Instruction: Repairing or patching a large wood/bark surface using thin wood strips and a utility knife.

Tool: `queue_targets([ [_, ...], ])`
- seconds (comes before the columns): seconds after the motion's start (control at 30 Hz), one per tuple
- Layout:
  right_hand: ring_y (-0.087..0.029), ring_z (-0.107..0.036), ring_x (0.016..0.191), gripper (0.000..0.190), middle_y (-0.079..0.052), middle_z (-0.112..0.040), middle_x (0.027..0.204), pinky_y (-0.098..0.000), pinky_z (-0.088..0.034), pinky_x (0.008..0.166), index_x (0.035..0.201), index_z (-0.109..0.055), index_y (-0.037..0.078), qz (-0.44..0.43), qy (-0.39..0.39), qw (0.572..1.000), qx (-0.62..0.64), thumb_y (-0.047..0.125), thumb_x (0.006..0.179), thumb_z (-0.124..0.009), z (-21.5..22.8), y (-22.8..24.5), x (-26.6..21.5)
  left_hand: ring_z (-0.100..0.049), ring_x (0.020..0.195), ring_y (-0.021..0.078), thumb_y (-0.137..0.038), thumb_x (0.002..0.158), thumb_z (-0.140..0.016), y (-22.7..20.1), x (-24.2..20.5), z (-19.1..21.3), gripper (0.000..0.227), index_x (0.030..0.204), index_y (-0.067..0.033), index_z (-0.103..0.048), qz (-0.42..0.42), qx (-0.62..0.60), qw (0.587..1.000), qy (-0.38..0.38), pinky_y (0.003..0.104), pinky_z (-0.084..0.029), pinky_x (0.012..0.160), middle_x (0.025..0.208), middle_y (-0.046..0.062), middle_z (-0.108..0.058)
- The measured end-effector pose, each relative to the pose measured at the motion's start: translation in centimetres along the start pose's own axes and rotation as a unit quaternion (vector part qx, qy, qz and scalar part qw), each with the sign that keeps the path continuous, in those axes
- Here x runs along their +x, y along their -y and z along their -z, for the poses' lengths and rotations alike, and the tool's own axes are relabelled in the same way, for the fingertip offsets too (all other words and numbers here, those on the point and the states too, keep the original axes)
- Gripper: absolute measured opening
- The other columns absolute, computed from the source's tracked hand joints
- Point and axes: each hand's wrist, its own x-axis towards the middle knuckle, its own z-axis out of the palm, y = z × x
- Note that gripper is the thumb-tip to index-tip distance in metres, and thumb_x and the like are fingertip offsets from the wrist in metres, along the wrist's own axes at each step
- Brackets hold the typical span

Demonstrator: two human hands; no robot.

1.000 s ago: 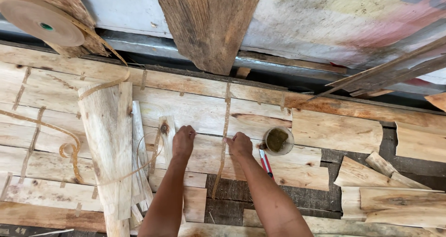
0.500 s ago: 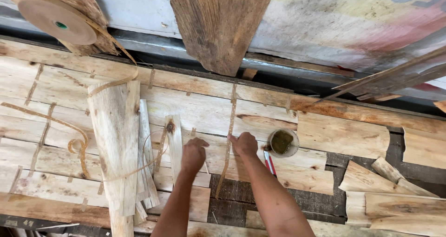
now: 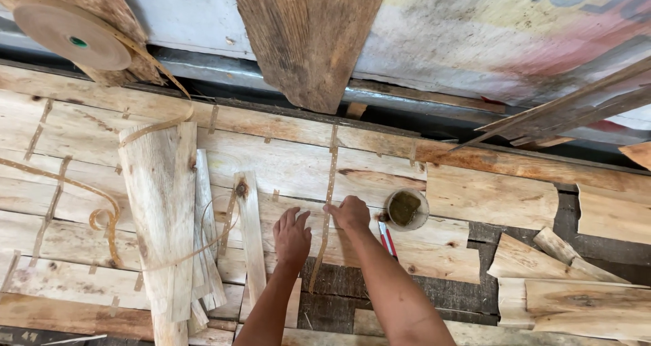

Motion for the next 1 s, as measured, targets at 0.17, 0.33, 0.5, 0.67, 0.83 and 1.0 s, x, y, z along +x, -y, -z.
queue_targets([
  [0.17, -0.018, -0.066, 0.072, 0.054, -0.007, -0.069, 0.080, -0.0378, -0.053, 0.064, 0.082, -0.064, 0.012, -0.011, 0.006, 1.000, 0.020, 0.062, 0.075, -0.084, -0.1, 0.2, -0.7, -0.034, 0.145, 0.0242, -0.017, 0.092, -0.065, 0.1, 0.0, -0.5, 0.050, 0.142, -0.0154, -0.056, -0.002, 0.021, 1.000, 0.004, 0.045, -0.025, 0.121, 0.150, 0.007, -0.044],
  [0.33, -0.018, -0.055, 0.073, 0.053, -0.003, -0.060, 0.084, -0.0363, -0.051, 0.064, 0.090, -0.055, 0.014, 0.011, 0.013, 0.998, 0.053, 0.055, 0.076, -0.085, -0.8, -0.5, -1.9, -0.030, 0.147, 0.0253, -0.018, 0.096, -0.063, 0.4, 0.2, -0.8, 0.053, 0.147, -0.0165, -0.051, 0.001, 0.051, 0.998, 0.040, 0.046, -0.022, 0.123, 0.155, 0.008, -0.039],
  [0.5, -0.017, -0.054, 0.082, 0.058, -0.004, -0.056, 0.093, -0.0340, -0.051, 0.072, 0.099, -0.051, 0.012, 0.059, 0.004, 0.998, 0.017, 0.047, 0.073, -0.089, -0.8, -0.2, -2.9, -0.027, 0.150, 0.0230, -0.020, 0.096, -0.063, -0.9, -0.2, 2.0, 0.055, 0.149, -0.0192, -0.049, 0.022, 0.023, 0.996, 0.078, 0.044, -0.020, 0.125, 0.157, 0.005, -0.036],
  [0.67, -0.019, -0.053, 0.086, 0.061, -0.007, -0.056, 0.096, -0.0364, -0.051, 0.077, 0.101, -0.051, 0.011, 0.093, -0.019, 0.995, 0.001, 0.044, 0.070, -0.091, -1.4, -0.5, -4.0, -0.037, 0.145, 0.0279, -0.010, 0.091, -0.064, 1.6, -0.3, -0.6, 0.050, 0.141, -0.0131, -0.057, -0.042, -0.049, 0.998, -0.011, 0.045, -0.026, 0.122, 0.151, 0.011, -0.048],
  [0.83, -0.020, -0.055, 0.089, 0.048, -0.007, -0.057, 0.099, -0.0397, -0.051, 0.082, 0.102, -0.054, 0.011, 0.105, -0.023, 0.994, 0.018, 0.040, 0.081, -0.085, -1.7, -1.3, -4.6, -0.058, 0.131, 0.0337, -0.002, 0.095, -0.059, 3.8, -2.3, -0.4, 0.037, 0.131, -0.0089, -0.066, -0.096, -0.129, 0.971, -0.178, 0.044, -0.044, 0.114, 0.135, 0.017, -0.066],
  [1.0, -0.023, -0.065, 0.099, 0.020, -0.007, -0.061, 0.107, -0.0396, -0.053, 0.087, 0.105, -0.062, 0.012, 0.156, -0.094, 0.981, 0.072, 0.028, 0.096, -0.069, -3.4, -3.3, -4.8, -0.064, 0.101, 0.0373, -0.016, 0.095, -0.066, 2.7, -5.7, 2.3, 0.020, 0.111, -0.0054, -0.069, 0.073, -0.153, 0.976, -0.136, 0.049, -0.051, 0.087, 0.106, 0.017, -0.068],
])
